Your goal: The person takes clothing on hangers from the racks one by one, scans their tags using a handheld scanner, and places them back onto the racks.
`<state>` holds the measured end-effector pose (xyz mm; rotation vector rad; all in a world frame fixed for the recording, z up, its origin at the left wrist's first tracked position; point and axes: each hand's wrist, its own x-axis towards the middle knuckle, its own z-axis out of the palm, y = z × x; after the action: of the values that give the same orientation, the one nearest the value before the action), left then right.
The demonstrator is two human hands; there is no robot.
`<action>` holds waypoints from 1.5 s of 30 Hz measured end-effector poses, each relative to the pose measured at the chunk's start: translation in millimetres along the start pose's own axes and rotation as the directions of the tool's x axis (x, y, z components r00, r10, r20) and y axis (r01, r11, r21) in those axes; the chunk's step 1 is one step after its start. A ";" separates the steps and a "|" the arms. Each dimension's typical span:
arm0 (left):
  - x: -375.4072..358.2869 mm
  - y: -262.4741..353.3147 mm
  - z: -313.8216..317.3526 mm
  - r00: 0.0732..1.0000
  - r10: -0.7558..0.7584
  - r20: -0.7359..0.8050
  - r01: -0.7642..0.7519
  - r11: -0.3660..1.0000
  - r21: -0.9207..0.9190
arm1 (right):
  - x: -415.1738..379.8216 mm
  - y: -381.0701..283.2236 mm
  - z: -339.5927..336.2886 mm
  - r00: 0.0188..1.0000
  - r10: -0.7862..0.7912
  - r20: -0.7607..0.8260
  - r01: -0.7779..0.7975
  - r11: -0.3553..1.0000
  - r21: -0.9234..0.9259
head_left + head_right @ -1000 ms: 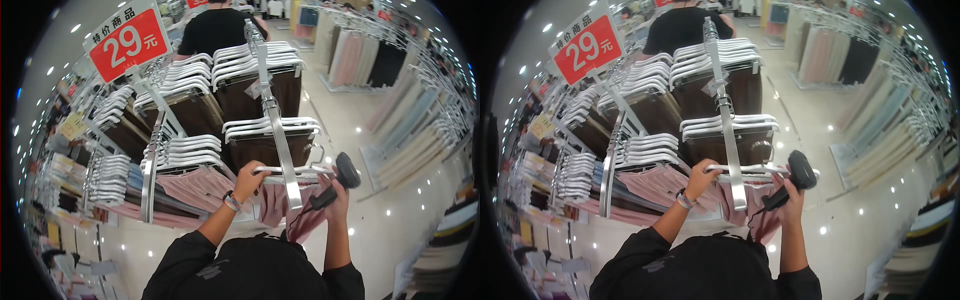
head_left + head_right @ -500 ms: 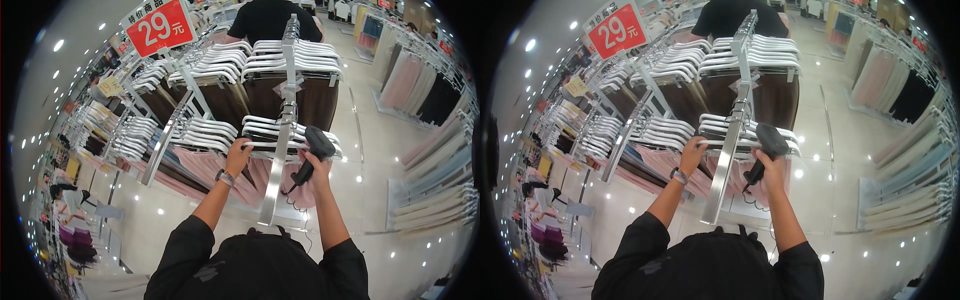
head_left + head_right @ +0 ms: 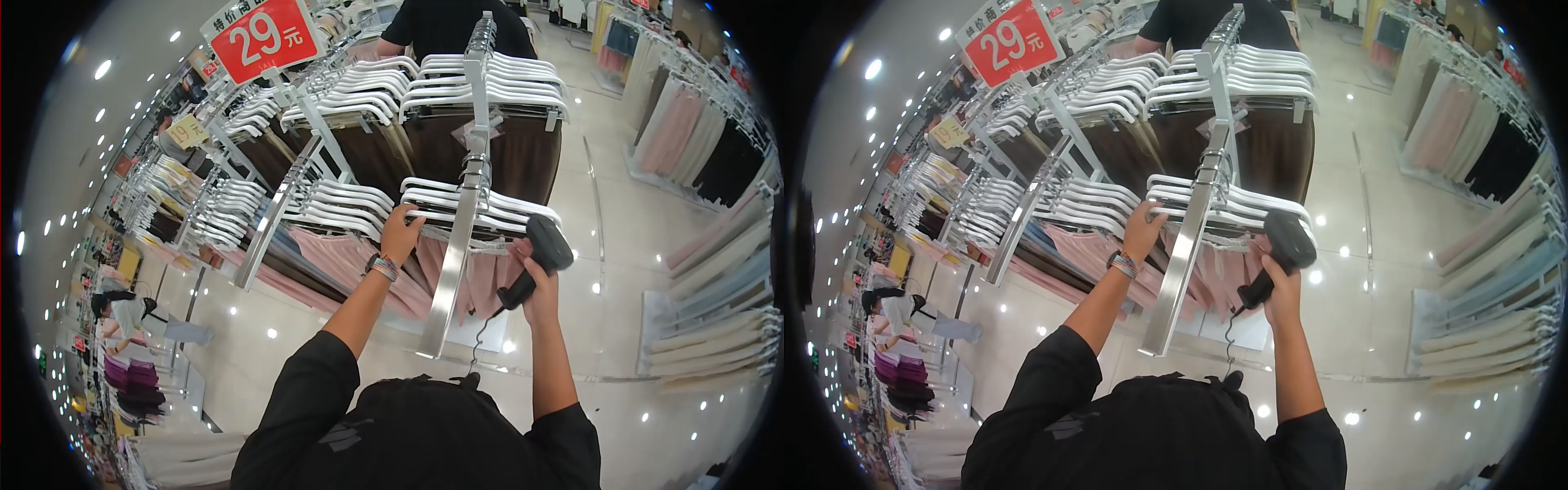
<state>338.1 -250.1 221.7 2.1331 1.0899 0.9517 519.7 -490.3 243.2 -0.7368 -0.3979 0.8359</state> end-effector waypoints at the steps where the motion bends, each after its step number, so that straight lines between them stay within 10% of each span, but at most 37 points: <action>1: -1.1 2.1 0.6 1.000 0.011 -0.014 -0.011 1.000 -0.004 | -7.2 -2.9 -2.8 1.000 -0.004 0.002 0.004 1.000 -0.008; 5: -11.5 15.0 -4.1 0.999 -0.030 -0.013 0.029 0.999 -0.012 | -40.8 -10.7 -4.2 0.997 -0.020 -0.079 0.017 0.999 -0.048; 9: -37.1 8.9 -24.4 0.942 0.319 -0.102 -0.321 0.947 -0.009 | -85.1 13.9 -14.6 0.987 -0.029 -0.161 0.010 0.993 -0.120; 15: -121.7 -31.0 -125.4 0.826 0.187 0.531 -0.023 0.954 -0.300 | -158.0 95.5 -10.8 0.936 0.066 -0.346 -0.153 0.960 -0.233; 23: -299.6 -202.6 -278.4 0.951 -0.134 0.280 0.196 0.959 -0.206 | -190.4 224.3 127.8 0.970 0.089 -0.228 -0.171 0.914 -0.368; 31: -427.8 -272.4 -395.3 0.784 -0.607 0.129 0.613 0.722 -0.321 | -198.8 366.7 313.4 0.889 0.332 0.315 -0.113 0.825 -0.553; 45: -458.3 -365.6 -486.0 0.501 -0.857 -0.118 0.682 0.475 -0.556 | -101.0 522.8 533.5 0.864 0.385 0.323 -0.255 0.890 -0.379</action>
<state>-401.6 -373.1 88.2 0.8390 1.6469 1.0050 -128.7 -106.4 228.0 -0.9617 -0.8009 1.2665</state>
